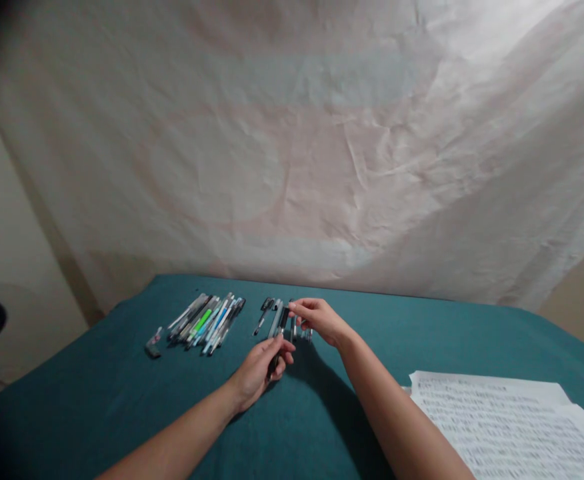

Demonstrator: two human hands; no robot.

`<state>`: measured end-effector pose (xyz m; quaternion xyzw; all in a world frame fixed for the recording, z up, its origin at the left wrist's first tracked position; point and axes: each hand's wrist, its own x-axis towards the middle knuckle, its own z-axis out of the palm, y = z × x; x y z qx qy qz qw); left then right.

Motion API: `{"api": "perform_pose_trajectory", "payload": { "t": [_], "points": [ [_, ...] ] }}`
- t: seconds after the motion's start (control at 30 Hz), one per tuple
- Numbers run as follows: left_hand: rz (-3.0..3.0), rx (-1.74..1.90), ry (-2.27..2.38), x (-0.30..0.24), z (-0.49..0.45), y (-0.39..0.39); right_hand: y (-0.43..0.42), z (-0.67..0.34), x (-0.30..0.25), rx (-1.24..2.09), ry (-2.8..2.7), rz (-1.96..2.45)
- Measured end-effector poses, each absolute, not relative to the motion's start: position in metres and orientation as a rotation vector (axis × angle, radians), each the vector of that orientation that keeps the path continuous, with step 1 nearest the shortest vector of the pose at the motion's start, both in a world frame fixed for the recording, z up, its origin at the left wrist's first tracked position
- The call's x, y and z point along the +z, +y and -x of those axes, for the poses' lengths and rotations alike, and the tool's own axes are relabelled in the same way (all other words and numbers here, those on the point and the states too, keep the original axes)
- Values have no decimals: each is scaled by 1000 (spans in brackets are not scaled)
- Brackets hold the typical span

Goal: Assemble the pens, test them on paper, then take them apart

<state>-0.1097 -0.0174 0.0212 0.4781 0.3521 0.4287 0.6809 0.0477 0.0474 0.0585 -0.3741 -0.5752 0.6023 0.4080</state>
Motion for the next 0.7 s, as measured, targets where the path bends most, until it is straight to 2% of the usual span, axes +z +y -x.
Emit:
{"api": "perform_pose_trajectory", "payload": {
  "t": [0.43, 0.7],
  "points": [
    [-1202, 939, 838, 22, 107, -19, 50, -51, 64, 1574, -1274, 846],
    [-1419, 844, 902, 23, 106, -23, 66, -86, 85, 1290, -912, 696]
  ]
}}
